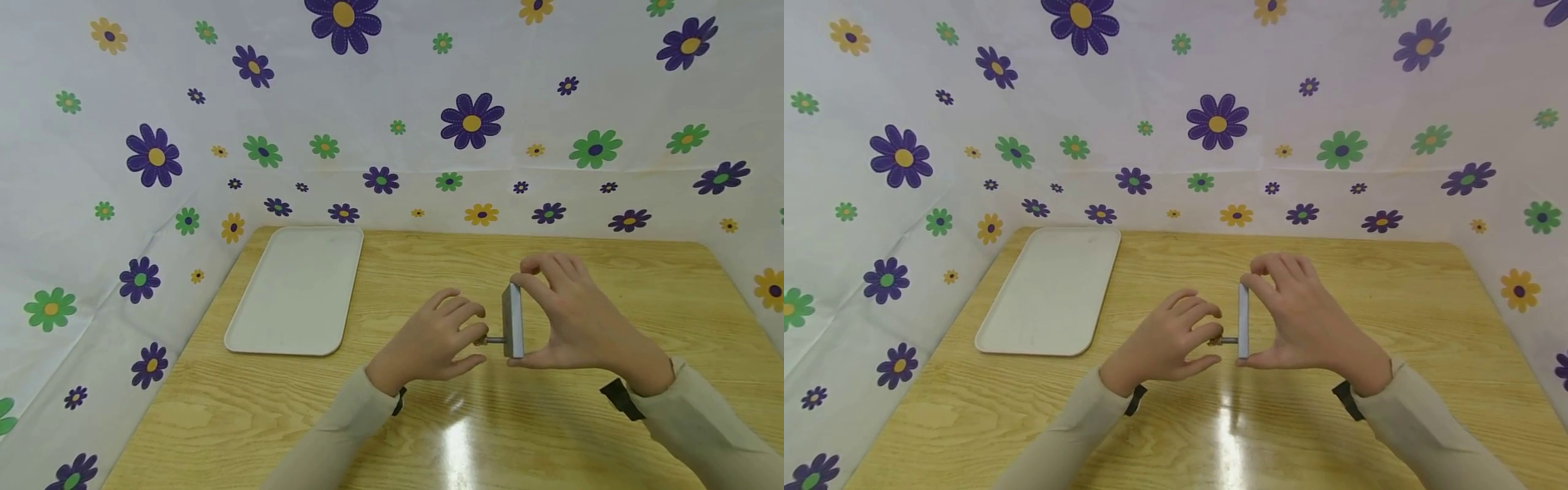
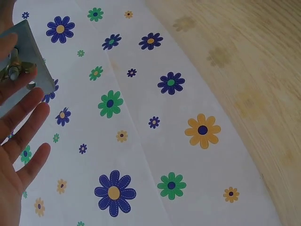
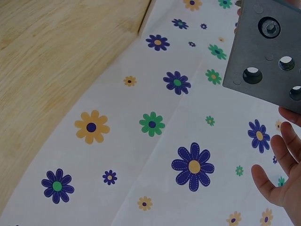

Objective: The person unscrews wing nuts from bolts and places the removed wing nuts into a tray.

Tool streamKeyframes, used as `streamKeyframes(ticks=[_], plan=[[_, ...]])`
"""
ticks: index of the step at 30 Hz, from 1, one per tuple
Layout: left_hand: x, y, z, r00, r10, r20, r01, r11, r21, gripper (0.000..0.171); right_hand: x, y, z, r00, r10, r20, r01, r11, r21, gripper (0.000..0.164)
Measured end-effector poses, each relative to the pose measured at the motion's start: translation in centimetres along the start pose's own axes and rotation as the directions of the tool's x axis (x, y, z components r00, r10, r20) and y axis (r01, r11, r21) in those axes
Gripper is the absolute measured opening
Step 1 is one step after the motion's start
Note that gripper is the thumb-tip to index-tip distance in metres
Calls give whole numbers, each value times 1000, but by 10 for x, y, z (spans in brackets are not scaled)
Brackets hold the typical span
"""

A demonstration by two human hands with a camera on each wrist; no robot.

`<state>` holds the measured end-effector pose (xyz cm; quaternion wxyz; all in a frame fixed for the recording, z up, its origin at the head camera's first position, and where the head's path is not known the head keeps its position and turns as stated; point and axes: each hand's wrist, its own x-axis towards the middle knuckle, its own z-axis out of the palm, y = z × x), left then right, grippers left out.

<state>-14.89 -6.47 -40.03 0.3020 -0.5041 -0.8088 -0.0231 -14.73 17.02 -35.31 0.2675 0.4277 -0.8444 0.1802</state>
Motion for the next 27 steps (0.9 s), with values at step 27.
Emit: streamKeyframes(ticks=[27], plan=[[12,-6,-8,998,-60,0,60,997,-57,16,1,3,-2,1000,-7,6,7,1000,1,91]])
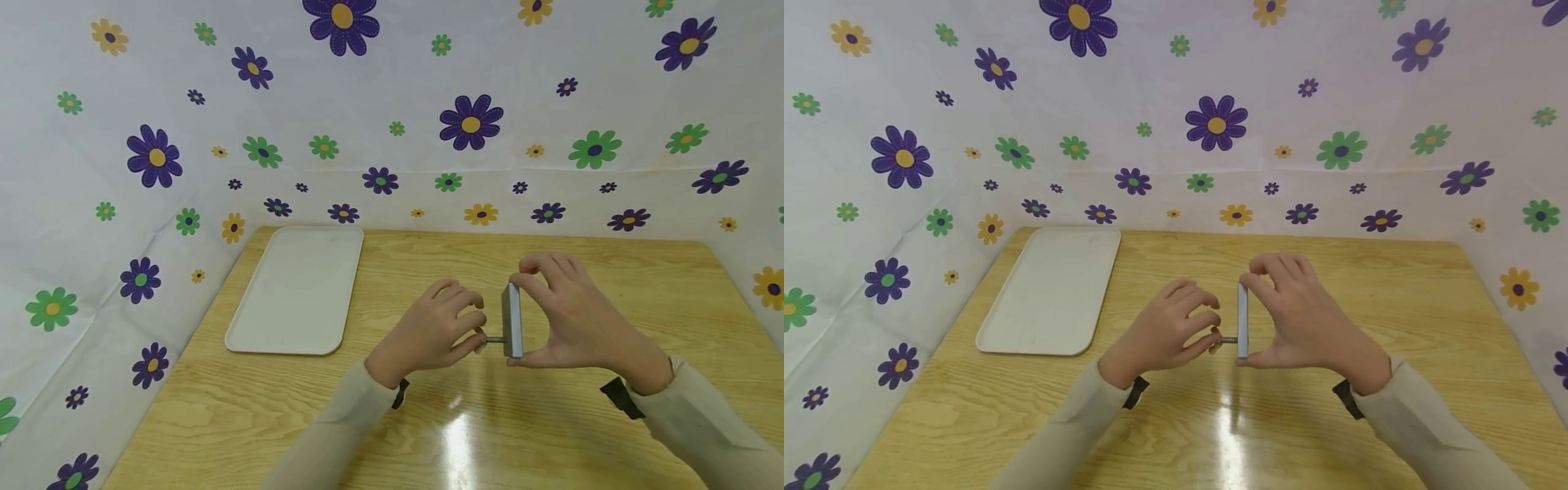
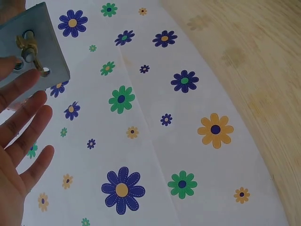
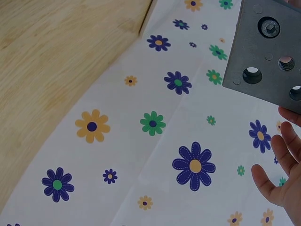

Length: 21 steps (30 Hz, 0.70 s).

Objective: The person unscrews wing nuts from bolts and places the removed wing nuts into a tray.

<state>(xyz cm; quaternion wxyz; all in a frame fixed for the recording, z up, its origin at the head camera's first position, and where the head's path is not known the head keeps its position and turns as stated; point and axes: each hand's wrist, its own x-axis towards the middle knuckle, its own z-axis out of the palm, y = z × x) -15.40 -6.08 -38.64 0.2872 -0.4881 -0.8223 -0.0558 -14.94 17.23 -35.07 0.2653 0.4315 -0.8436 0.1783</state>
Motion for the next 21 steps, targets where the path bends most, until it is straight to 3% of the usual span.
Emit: streamKeyframes(ticks=[8,21], plan=[[-7,6,3,1000,26,15,-26,1000,-4,27,-1,1,0,1000,2,7,-2,1000,3,90],[-2,4,5,1000,18,23,-16,999,-52,12,0,-1,0,1000,13,4,-13,1000,-9,91]])
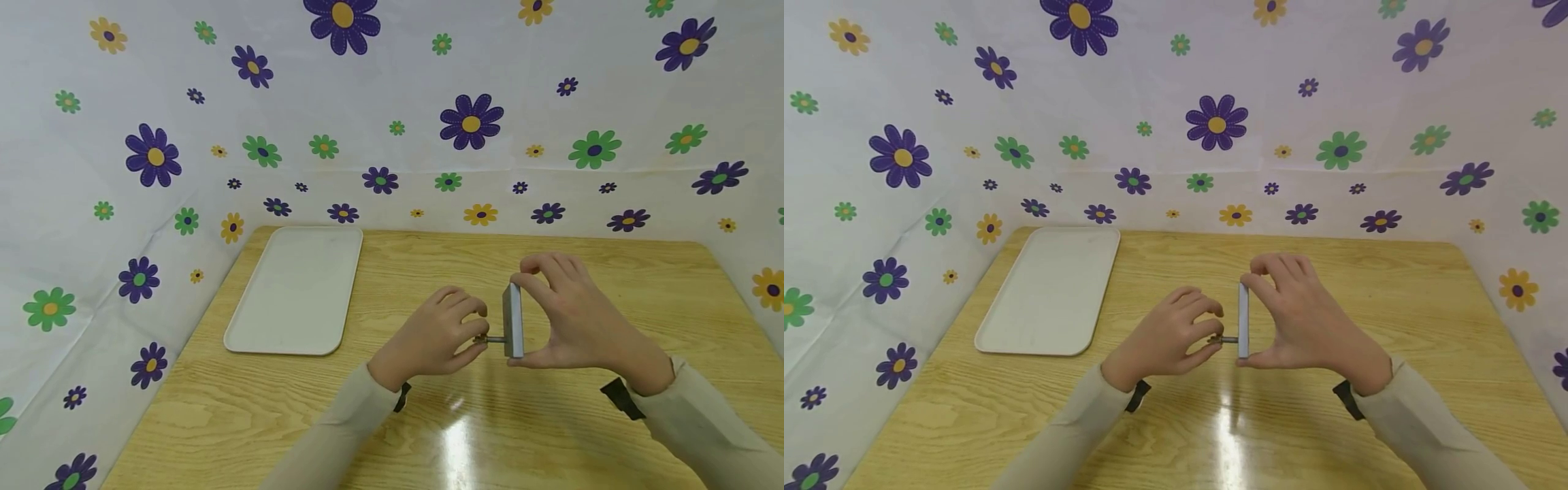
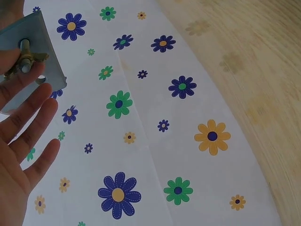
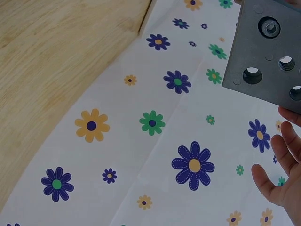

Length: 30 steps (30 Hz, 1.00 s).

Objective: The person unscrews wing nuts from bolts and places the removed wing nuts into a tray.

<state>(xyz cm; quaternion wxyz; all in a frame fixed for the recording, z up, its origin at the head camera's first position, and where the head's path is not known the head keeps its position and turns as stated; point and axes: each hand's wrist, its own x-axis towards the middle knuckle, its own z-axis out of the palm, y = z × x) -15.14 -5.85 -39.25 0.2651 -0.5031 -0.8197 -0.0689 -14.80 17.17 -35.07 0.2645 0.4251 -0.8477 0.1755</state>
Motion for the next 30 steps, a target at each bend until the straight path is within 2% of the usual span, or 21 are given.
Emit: streamKeyframes(ticks=[6,8,11,14,16,18,20,22,26,28,30], plan=[[1,-1,-1,1000,-20,19,21,997,-74,11,0,0,0,1000,-1,4,1,1000,-1,91],[1,-1,-2,999,-23,31,25,997,-69,12,0,0,-1,1000,0,7,0,1000,1,91],[-1,0,-2,999,-11,30,11,1000,6,19,0,0,0,1000,1,8,-1,1000,0,91],[-2,2,-2,1000,18,7,-19,992,126,23,0,0,0,1000,3,4,-3,1000,3,92],[-2,3,-3,999,36,-11,-33,983,180,20,0,-1,0,1000,3,1,-3,1000,1,93],[-1,3,-3,999,46,-18,-41,981,192,16,0,-1,0,1000,1,-1,-1,1000,5,93],[-1,2,-3,999,41,-6,-40,987,157,13,1,-1,0,1000,-2,-2,2,1000,6,92],[0,1,-2,999,22,25,-24,997,80,12,1,-1,0,1000,-5,-1,5,1000,9,91],[0,-2,-2,995,-35,95,42,996,-81,12,1,0,0,1000,-8,3,8,1000,12,90],[1,-2,-2,993,-49,109,60,993,-106,14,1,0,0,1000,-9,3,9,1000,12,90],[1,-2,-2,995,-41,96,49,996,-78,17,1,-1,0,1000,-10,1,10,1000,12,90]])
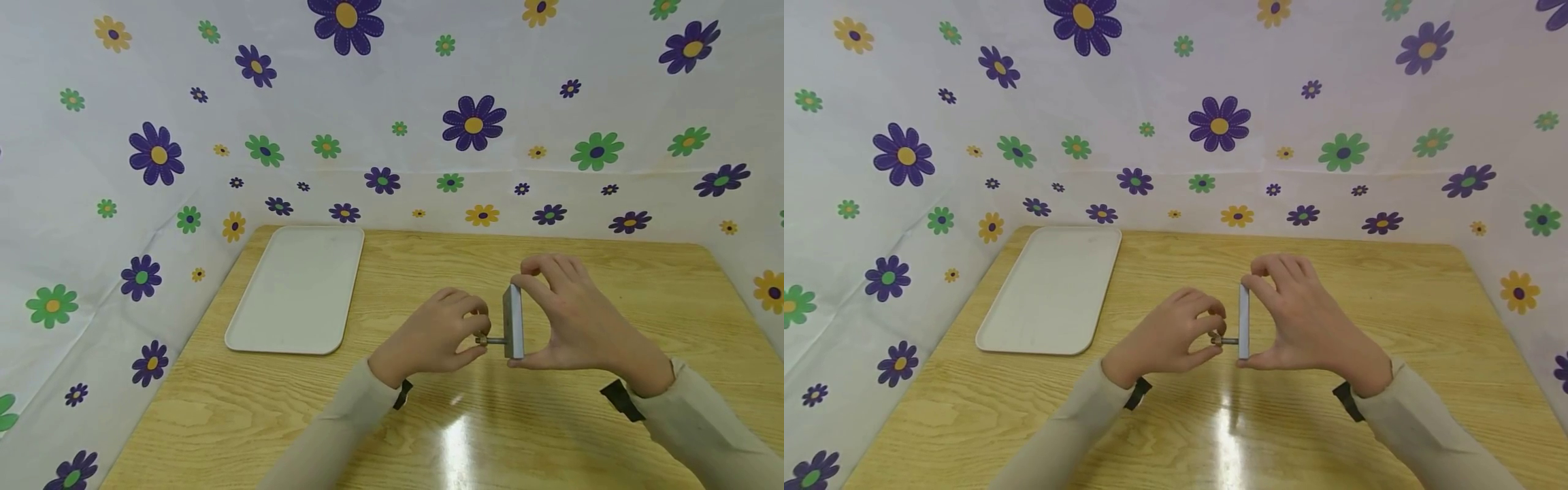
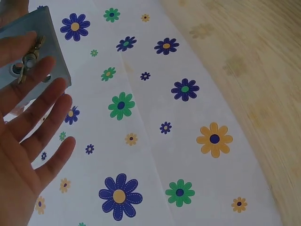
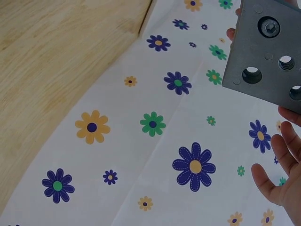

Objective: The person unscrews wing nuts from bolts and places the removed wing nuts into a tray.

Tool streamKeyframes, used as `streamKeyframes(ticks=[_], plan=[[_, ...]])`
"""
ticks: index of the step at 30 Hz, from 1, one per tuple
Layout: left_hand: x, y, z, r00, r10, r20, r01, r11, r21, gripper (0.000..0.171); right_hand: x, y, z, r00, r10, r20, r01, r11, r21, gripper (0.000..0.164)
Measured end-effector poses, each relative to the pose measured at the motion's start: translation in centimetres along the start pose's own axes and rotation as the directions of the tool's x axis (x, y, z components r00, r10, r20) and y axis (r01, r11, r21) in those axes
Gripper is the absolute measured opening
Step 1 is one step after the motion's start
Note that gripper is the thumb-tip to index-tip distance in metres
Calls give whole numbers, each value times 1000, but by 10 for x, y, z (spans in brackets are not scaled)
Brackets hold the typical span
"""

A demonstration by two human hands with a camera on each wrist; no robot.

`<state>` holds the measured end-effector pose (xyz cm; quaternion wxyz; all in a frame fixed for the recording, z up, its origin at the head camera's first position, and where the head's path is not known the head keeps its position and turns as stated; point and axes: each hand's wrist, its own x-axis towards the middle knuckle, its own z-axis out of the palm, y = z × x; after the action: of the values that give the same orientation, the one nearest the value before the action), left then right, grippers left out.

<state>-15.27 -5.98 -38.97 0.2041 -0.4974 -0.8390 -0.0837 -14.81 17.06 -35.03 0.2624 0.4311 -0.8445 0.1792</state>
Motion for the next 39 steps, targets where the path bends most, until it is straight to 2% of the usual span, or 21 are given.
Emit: streamKeyframes(ticks=[3,7,11,15,30,39], plan=[[0,2,-1,998,41,-50,-37,996,83,21,0,-1,0,1000,-3,-4,3,1000,-2,91],[-1,4,-2,986,118,-122,-89,972,217,21,0,-1,1,1000,-6,-10,6,1000,-2,91],[-1,5,-4,973,164,-160,-114,951,286,21,0,0,1,1000,-7,-9,7,1000,-7,92],[-1,6,-5,972,169,-165,-117,951,287,23,0,0,1,1000,-7,-4,7,1000,-10,92],[-1,3,5,992,95,-88,-77,978,192,27,0,0,0,1000,9,8,-9,1000,-9,92],[-4,-1,0,990,69,-125,-45,982,185,25,0,0,-1,1000,5,-5,-5,1000,-24,94]])
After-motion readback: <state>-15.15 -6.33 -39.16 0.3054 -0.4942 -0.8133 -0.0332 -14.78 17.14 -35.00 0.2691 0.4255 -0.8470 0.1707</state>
